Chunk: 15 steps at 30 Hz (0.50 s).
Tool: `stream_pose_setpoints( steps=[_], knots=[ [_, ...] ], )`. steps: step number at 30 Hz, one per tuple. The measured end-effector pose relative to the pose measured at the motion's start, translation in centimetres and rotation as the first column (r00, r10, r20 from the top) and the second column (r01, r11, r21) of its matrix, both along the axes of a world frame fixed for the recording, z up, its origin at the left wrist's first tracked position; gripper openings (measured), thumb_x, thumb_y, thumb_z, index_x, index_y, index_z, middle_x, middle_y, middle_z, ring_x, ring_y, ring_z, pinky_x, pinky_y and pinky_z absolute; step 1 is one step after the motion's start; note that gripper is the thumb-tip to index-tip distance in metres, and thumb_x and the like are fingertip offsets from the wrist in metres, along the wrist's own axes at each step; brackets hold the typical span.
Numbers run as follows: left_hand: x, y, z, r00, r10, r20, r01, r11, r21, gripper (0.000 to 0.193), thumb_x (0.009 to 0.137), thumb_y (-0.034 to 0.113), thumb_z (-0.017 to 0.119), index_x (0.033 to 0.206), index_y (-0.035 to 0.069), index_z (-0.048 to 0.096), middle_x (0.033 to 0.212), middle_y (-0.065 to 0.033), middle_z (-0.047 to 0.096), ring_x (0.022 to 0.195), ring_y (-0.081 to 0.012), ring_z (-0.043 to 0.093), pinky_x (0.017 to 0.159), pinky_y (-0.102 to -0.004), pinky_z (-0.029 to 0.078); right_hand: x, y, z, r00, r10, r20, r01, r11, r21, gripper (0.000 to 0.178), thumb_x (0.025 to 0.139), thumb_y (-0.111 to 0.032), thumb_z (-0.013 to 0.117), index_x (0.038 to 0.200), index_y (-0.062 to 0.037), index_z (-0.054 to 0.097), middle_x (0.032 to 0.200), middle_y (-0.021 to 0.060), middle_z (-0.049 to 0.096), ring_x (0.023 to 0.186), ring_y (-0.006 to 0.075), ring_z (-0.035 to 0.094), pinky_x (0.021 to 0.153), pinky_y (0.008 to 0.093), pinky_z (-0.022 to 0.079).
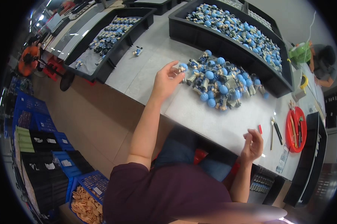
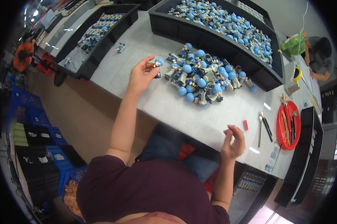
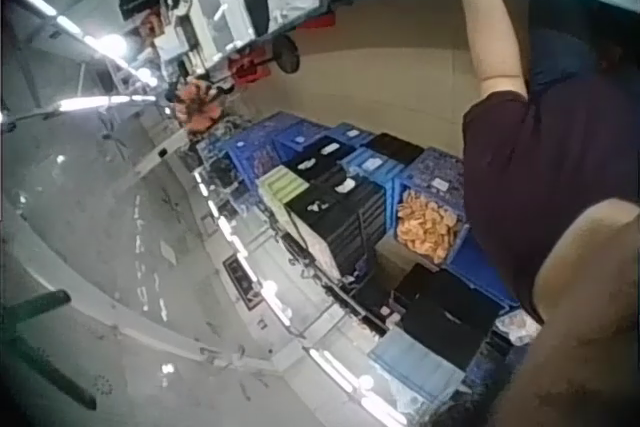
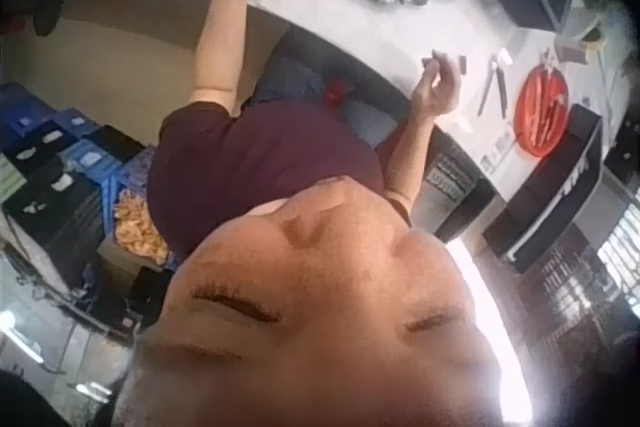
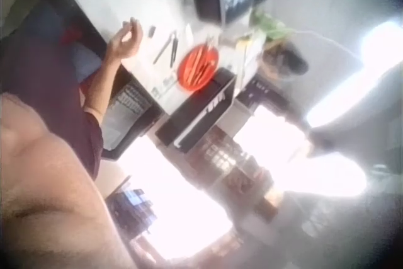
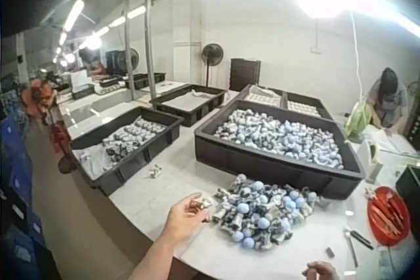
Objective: The person assembles toy figures by hand on a workbench, joining plastic components from a bin and a tray to form the figures.
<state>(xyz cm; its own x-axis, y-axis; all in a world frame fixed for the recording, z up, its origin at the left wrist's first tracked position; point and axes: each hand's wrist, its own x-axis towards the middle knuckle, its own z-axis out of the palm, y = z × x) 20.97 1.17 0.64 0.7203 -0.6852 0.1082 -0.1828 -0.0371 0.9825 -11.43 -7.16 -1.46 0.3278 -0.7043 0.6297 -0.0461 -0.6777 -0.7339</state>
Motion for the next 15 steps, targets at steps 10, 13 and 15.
stream_pose_setpoints(
  steps=[10, 13, 15],
  knots=[
    [-14.5, -3.5, 0.4, 0.689, -0.653, -0.314, 0.57, 0.756, -0.322, 0.05, 0.071, -0.005, 0.064, 0.117, 0.001, 0.046, 0.093, -0.0018, 0.054, 0.082, -0.007, 0.05, 0.07, -0.0231, 0.049, 2.3, 0.3, 1.3, 0.965, 0.256, 0.062, -0.264, 0.925, 0.272, 0.034, 0.074, 0.003, 0.061, 0.106, 0.0034, 0.05, 0.096, 0.0121, 0.057, 0.08, 0.0146, 0.057, 0.071, 0.0261, 0.047],
    [-15.9, -5.2, -0.3, 0.664, -0.668, -0.336, 0.555, 0.741, -0.377, 0.043, 0.075, 0.0, 0.062, 0.116, 0.001, 0.047, 0.095, -0.0026, 0.055, 0.078, -0.0073, 0.051, 0.068, -0.0223, 0.048, 1.1, -0.4, 0.6, 0.98, 0.15, 0.133, -0.191, 0.899, 0.394, 0.025, 0.078, 0.002, 0.057, 0.102, 0.0047, 0.051, 0.094, 0.0117, 0.057, 0.08, 0.0146, 0.057, 0.071, 0.0261, 0.048],
    [-15.9, -6.0, -0.6, 0.515, -0.672, -0.533, 0.555, 0.734, -0.39, 0.033, 0.082, 0.009, 0.057, 0.113, 0.001, 0.049, 0.095, -0.0029, 0.055, 0.075, -0.0075, 0.051, 0.064, -0.0208, 0.045, 0.4, -0.6, 0.1, 0.978, 0.096, 0.186, -0.175, 0.863, 0.473, 0.021, 0.08, 0.001, 0.055, 0.101, 0.0053, 0.052, 0.093, 0.0116, 0.058, 0.08, 0.0148, 0.057, 0.071, 0.0263, 0.048]
  ],
)
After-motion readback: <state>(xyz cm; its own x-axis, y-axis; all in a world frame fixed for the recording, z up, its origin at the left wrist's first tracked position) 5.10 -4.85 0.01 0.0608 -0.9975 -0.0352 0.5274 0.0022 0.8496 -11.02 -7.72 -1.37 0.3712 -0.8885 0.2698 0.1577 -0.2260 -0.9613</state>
